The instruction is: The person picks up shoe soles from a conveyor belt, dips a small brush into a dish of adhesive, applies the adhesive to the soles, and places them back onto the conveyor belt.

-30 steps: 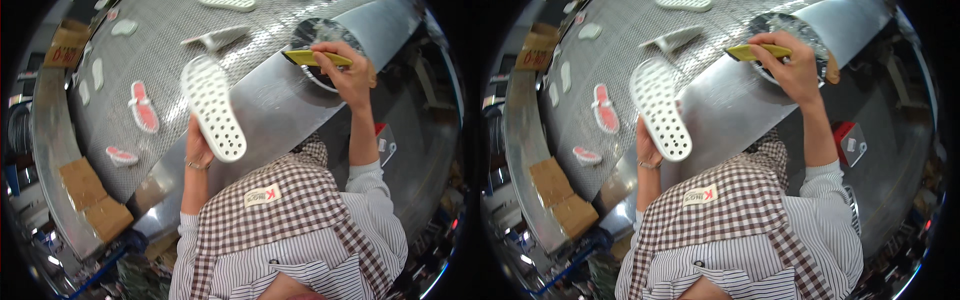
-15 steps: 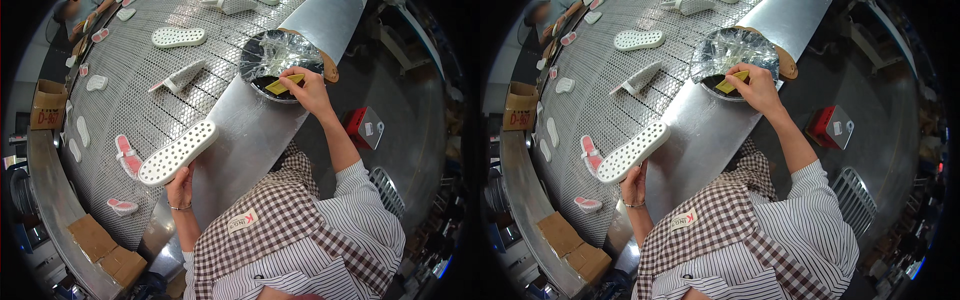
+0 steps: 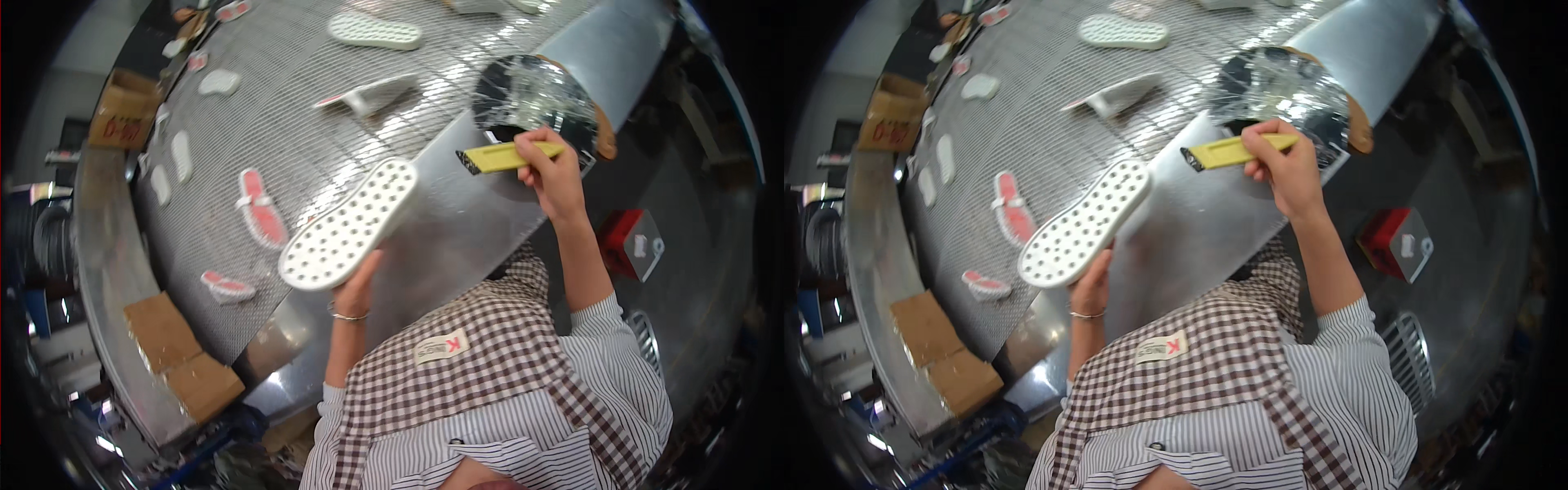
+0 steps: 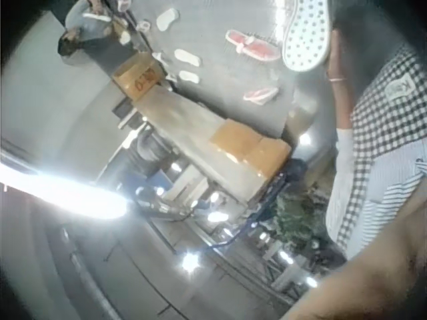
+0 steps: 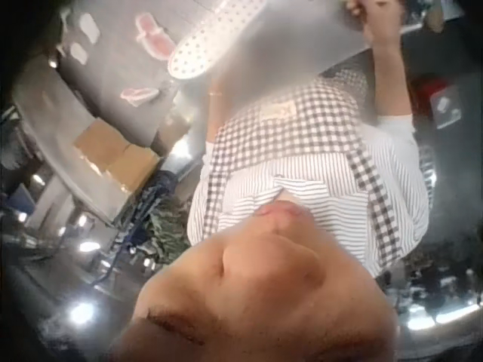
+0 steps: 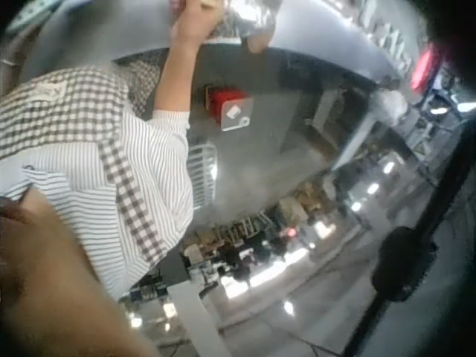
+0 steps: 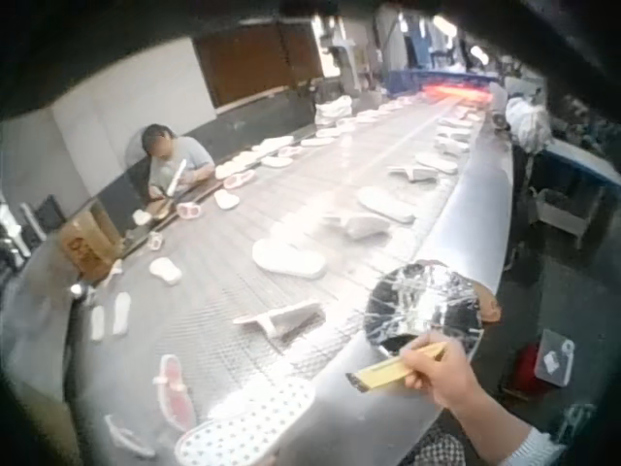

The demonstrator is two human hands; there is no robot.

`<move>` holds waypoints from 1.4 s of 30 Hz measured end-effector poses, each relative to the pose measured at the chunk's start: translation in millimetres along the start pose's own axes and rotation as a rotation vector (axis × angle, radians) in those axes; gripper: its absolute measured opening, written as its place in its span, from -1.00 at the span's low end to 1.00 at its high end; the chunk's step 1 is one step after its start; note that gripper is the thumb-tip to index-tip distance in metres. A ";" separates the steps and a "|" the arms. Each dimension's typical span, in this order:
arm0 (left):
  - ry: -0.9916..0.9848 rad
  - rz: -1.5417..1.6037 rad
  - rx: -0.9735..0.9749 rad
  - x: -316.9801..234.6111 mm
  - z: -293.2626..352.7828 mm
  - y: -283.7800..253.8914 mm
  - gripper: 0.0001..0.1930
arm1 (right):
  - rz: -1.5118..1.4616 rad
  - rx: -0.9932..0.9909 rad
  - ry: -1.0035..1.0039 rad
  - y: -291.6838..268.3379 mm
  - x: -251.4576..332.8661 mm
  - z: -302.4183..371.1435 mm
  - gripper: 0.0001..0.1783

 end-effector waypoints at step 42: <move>-0.181 0.870 0.824 -5.2 -28.5 92.0 -0.20 | -0.118 0.614 0.139 175.3 -18.4 92.4 -0.92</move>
Point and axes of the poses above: each hand's wrist, its own z-axis away from the middle knuckle, its own y-axis out of the palm, x = y × z, the point moved 7 cm from there along -z, towards the middle knuckle, and after that the axes turned 6 degrees about -y, right-handed, at the moved point
